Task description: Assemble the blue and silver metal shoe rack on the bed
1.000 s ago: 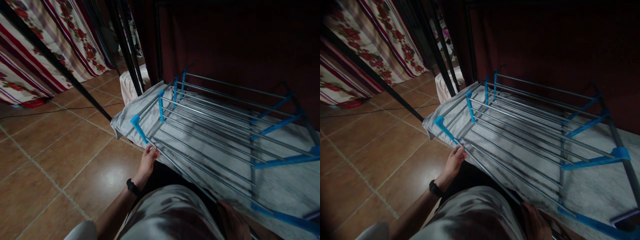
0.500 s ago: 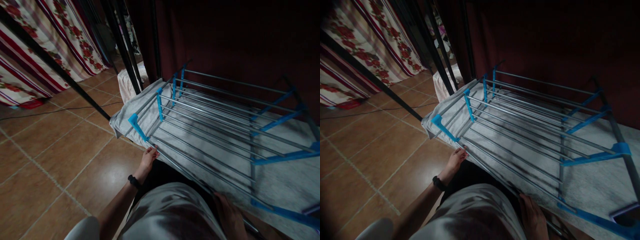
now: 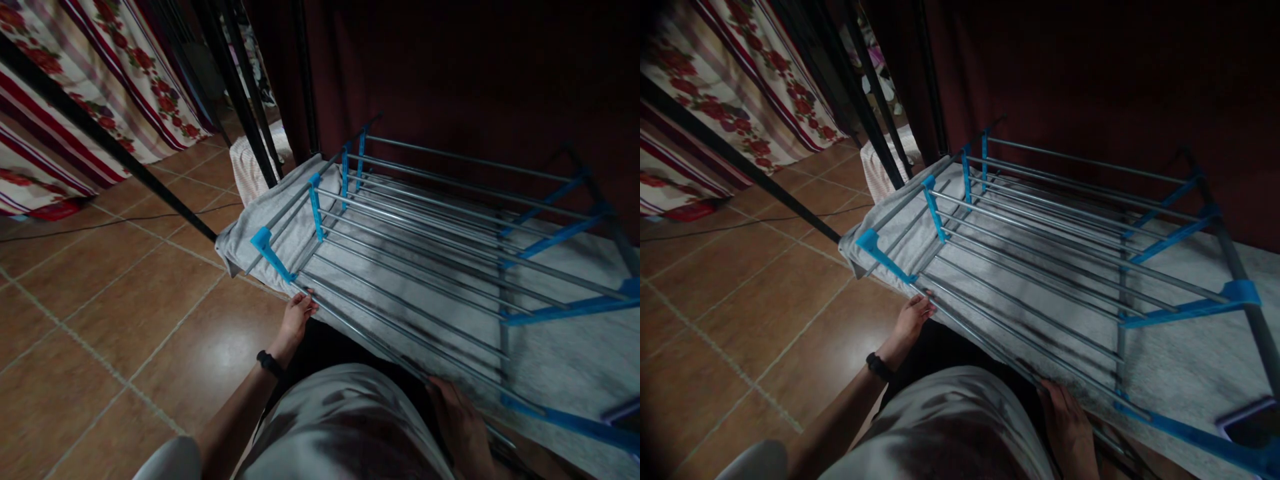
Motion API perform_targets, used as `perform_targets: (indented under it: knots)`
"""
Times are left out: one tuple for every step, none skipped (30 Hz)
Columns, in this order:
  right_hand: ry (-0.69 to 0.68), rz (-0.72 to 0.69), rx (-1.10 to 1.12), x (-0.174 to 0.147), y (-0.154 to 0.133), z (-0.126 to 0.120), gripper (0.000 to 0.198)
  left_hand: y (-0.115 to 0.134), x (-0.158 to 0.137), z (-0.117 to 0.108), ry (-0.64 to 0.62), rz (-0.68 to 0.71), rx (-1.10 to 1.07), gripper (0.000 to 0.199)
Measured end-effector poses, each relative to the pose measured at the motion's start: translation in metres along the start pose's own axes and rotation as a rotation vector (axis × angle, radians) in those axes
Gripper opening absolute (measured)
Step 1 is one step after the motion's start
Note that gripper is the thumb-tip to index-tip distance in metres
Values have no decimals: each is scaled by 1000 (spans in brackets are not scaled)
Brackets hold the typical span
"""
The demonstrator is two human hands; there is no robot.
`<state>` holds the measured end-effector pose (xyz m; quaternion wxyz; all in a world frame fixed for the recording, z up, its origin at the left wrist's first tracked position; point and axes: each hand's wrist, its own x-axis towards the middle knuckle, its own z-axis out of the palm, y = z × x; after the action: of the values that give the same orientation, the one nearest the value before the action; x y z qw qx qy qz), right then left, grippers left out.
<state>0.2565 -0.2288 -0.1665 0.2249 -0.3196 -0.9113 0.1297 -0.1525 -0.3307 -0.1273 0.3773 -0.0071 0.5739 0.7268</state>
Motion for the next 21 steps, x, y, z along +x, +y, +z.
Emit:
perform_targets:
  knots:
    - [-4, 6, -1, 0, -1, 0, 26, 0, 0, 0, -3, 0, 4, 45]
    - [-9, 10, -3, 0, -1, 0, 25, 0, 1, -1, -4, -1, 8, 45]
    - [-12, 12, -2, 0, 0, 0, 25, 1, 1, 0, -1, -3, 13, 45]
    - [-12, 10, -1, 1, 0, 0, 25, 2, 2, 0, 2, -5, 16, 45]
    - [-6, 7, -1, 2, 1, 1, 26, 3, 3, 0, 3, -5, 20, 45]
    - [4, 4, -4, 4, 2, 1, 27, 4, 4, 0, 0, -6, 24, 46]
    - [14, 4, -9, 6, 3, 1, 27, 5, 4, 0, -4, -8, 32, 46]
    - [22, 8, -15, 9, 3, 1, 26, 5, 3, -1, -6, -8, 48, 46]
    - [28, 19, -24, 12, 1, 1, 25, 5, 1, -2, 0, 2, 78, 45]
    - [29, 34, -34, 16, -2, -1, 23, 5, -3, -3, 22, 29, 128, 43]
    - [29, 50, -44, 20, -7, -3, 22, 4, -7, -5, 50, 75, 195, 41]
    - [28, 68, -50, 24, -12, -6, 21, 3, -11, -7, 93, 158, 287, 39]
    - [24, 80, -55, 28, -17, -8, 22, 2, -15, -9, 139, 269, 394, 36]
    - [27, 86, -54, 34, -21, -10, 22, 1, -19, -9, 143, 387, 501, 31]
    - [32, 91, -54, 39, -23, -11, 22, 0, -21, -6, 101, 497, 621, 27]
    - [51, 103, -53, 45, -24, -12, 22, 0, -24, 0, 4, 592, 776, 23]
    - [73, 114, -48, 50, -23, -12, 21, -1, -27, 9, -139, 698, 911, 20]
    - [87, 121, -45, 54, -21, -11, 20, -3, -33, 21, -310, 818, 1006, 18]
    - [106, 131, -45, 57, -20, -10, 19, -6, -40, 35, -477, 931, 1068, 18]
    - [121, 137, -47, 59, -18, -10, 18, -9, -49, 50, -634, 1032, 1103, 20]
    - [133, 141, -51, 60, -18, -9, 18, -14, -59, 66, -780, 1113, 1123, 24]
